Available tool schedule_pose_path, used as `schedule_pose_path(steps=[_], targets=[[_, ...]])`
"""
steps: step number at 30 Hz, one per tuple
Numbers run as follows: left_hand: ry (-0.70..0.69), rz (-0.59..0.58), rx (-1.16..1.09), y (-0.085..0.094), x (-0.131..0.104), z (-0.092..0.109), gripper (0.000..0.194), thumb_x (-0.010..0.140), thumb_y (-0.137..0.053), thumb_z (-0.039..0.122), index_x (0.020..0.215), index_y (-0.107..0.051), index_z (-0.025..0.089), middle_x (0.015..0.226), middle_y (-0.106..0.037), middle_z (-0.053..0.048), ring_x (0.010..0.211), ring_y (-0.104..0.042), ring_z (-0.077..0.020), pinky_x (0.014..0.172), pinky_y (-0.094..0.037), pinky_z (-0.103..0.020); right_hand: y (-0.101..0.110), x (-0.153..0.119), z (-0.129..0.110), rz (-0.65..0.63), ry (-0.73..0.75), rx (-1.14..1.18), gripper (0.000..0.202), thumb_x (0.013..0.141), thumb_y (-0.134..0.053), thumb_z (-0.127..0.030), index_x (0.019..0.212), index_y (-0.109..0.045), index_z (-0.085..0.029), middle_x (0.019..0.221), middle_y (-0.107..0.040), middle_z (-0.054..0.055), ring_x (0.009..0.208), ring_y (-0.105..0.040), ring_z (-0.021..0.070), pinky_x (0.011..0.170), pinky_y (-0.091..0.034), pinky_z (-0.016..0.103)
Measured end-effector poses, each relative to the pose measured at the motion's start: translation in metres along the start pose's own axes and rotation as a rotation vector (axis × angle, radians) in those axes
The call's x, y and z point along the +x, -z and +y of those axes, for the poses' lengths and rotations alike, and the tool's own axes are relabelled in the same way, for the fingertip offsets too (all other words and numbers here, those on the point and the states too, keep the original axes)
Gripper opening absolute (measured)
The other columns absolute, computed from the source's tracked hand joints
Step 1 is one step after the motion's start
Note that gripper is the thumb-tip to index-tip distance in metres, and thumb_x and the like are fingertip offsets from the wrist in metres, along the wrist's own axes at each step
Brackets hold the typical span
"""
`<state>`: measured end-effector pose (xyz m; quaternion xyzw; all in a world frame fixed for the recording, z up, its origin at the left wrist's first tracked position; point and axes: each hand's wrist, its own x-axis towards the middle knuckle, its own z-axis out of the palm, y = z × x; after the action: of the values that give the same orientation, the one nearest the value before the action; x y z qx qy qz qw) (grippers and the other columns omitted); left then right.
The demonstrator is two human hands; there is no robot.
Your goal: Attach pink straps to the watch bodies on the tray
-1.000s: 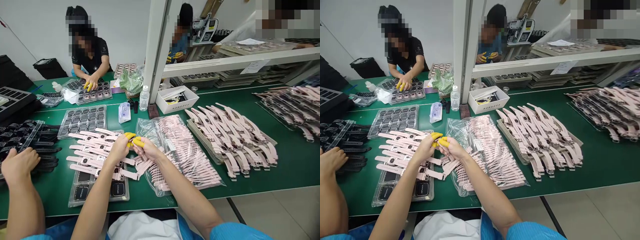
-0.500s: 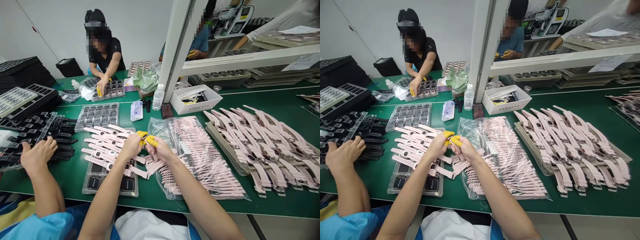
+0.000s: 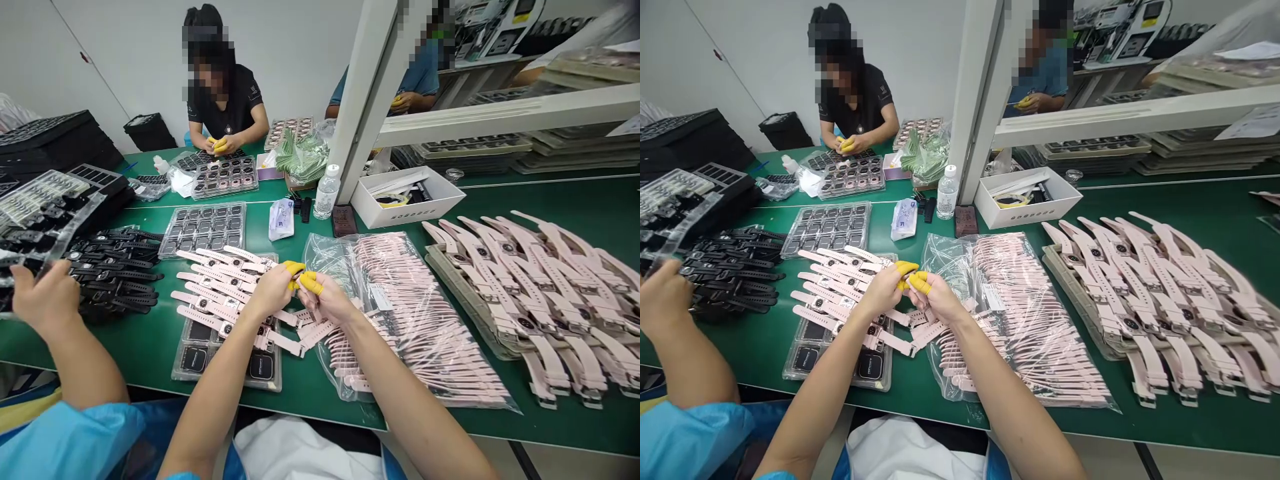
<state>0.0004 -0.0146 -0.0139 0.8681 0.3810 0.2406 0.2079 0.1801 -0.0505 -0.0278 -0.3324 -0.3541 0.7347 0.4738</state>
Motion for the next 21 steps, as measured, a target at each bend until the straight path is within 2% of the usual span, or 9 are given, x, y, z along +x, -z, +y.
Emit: schedule_pose_path(steps=[10, 17, 21], targets=[[0.045, 0.042, 0.003, -0.008, 0.001, 0.001, 0.047, 0.094, -0.045, 0.012, 0.137, -0.06, 0.02, 0.131, -0.066, -0.013, 0.119, -0.065, -0.0263, 0.106, -0.056, -0.043, -0.008, 0.0, -0.006, 0.064, -0.003, 0.101, 0.048, 0.076, -0.087, -0.057, 0.082, -0.056, -0.021, 0.05, -0.052, -0.006, 0.04, -0.031, 0.0057, 0.037, -0.026, 0.018], [0.06, -0.025, -0.163, 0.002, 0.003, 0.016, 0.043, 0.105, -0.039, 0.028, 0.143, -0.055, 0.016, 0.129, -0.062, -0.014, 0.124, -0.061, -0.0271, 0.112, -0.052, -0.046, -0.009, 0.001, -0.003, 0.177, 0.11, 0.141, 0.048, 0.078, -0.088, -0.051, 0.088, -0.05, -0.024, 0.051, -0.05, -0.01, 0.039, -0.031, 0.0048, 0.038, -0.023, 0.016], [0.078, -0.019, -0.126, 0.002, 0.004, 0.018, 0.04, 0.105, -0.038, 0.027, 0.138, -0.059, 0.018, 0.121, -0.064, -0.012, 0.12, -0.061, -0.0262, 0.11, -0.052, -0.044, -0.008, 0.001, -0.002, 0.182, 0.114, 0.121, 0.049, 0.077, -0.088, -0.052, 0.091, -0.05, -0.024, 0.051, -0.05, -0.01, 0.039, -0.031, 0.0052, 0.038, -0.023, 0.017]])
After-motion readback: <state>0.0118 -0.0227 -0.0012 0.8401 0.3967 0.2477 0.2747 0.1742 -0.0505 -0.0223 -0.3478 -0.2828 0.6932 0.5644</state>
